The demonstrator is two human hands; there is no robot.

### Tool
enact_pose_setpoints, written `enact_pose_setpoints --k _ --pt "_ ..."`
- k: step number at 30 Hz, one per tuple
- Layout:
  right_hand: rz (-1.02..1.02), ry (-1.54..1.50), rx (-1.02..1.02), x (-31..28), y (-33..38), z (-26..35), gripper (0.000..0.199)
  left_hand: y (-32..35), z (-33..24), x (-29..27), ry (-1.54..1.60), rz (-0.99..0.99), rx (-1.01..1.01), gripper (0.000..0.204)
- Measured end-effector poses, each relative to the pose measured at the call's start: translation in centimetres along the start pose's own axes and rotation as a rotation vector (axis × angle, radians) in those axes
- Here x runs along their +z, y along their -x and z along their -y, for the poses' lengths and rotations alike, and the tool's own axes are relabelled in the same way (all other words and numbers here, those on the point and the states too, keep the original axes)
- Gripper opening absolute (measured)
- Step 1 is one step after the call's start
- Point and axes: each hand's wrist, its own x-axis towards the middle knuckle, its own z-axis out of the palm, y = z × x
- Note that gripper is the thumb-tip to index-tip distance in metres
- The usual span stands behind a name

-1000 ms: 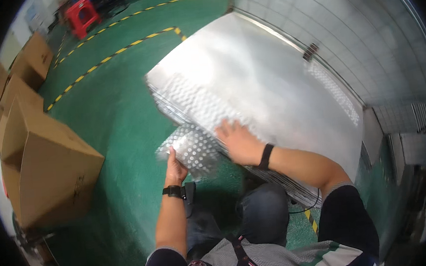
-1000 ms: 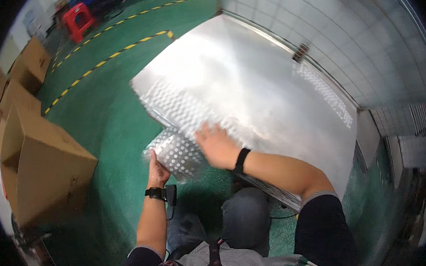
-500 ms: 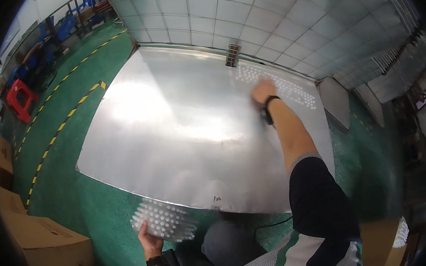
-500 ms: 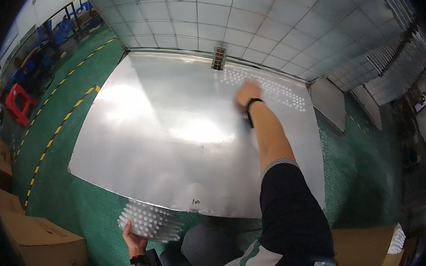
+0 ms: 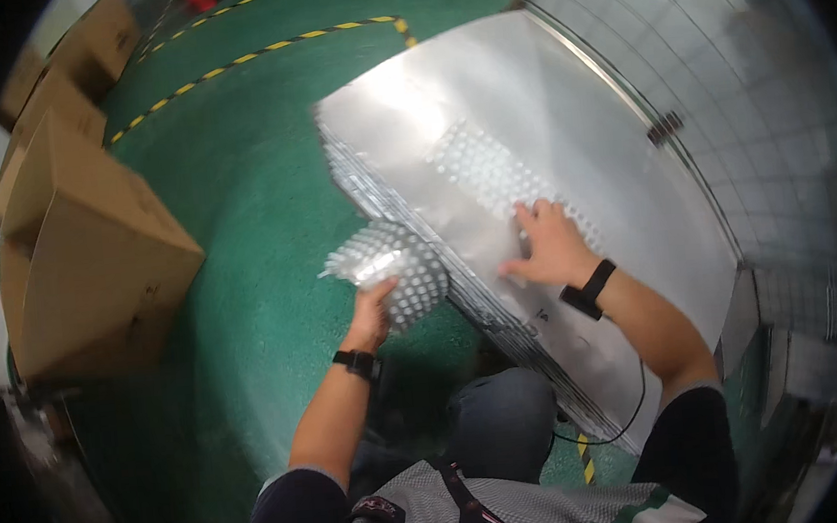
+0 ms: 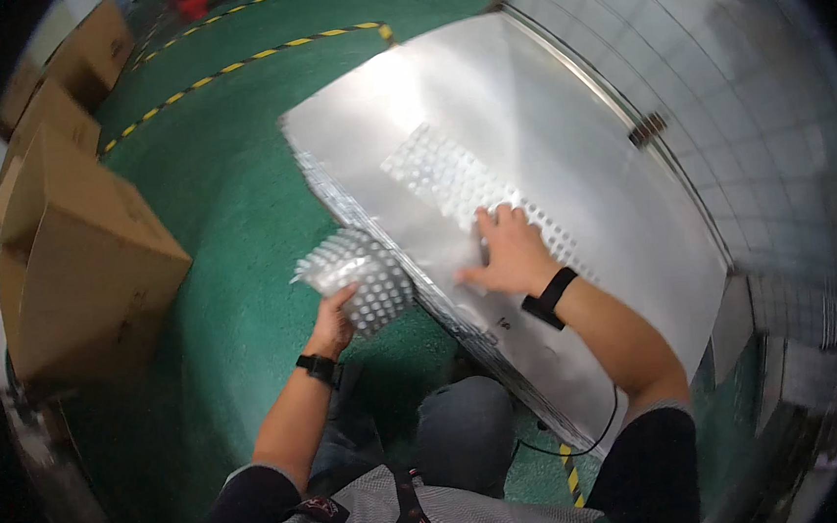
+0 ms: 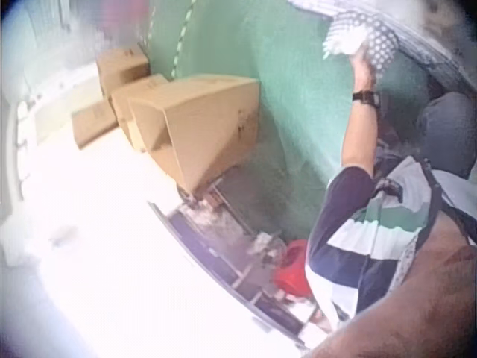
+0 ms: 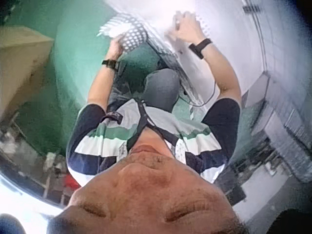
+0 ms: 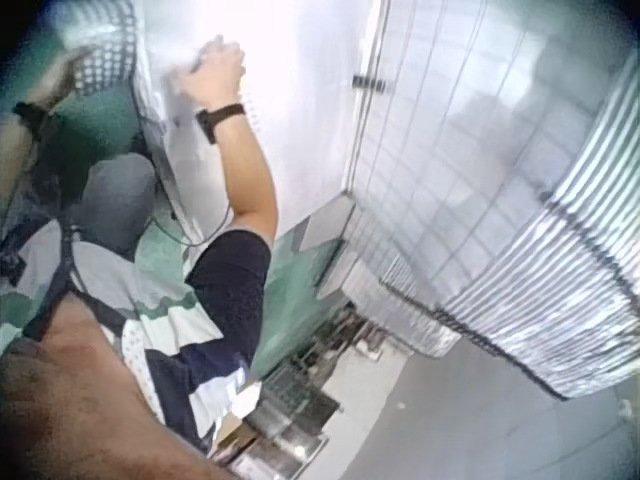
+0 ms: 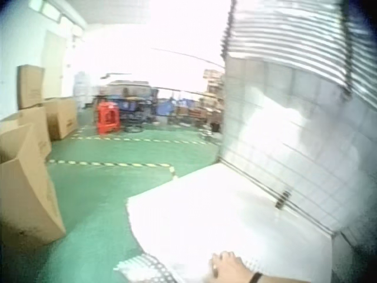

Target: Picking up bubble-textured protective plastic sheets from a stack and placing them into a cardboard box.

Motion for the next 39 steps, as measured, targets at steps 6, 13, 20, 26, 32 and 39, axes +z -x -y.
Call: enact_pose_setpoints --k 6,13,20,26,32,39 --pt "-0.019 0.059 -0.067 1.6 -0.9 12.6 0.066 2.2 -1.0 -0.2 -0.033 0.143 0.004 0.06" --pt "0.097 -0.065 -0.279 0.0 3.1 18.1 0.057 3.4 -2.4 -1.4 0.121 0.158 0.034 0.057" --pt "-0.213 -0.118 -0.135 -2.4 11.4 7.3 0.065 6.0 -6.5 -4.9 0.301 0.415 0.031 0.062" --pt "-0.056 0.166 0.162 5.6 23.3 3.3 0.073 2.2 -4.7 -1.5 0.219 0.203 -0.078 0.059" --pt "-0.045 0.316 0.156 4.0 24.6 3.4 0.057 1.2 -3.8 0.3 0.157 0.148 -0.2 0.047" --pt "-0.753 0.919 0.344 -18.5 30.5 -2.0 0.033 -2.0 -2.5 -2.4 0.06 0.184 -0.178 0.047"
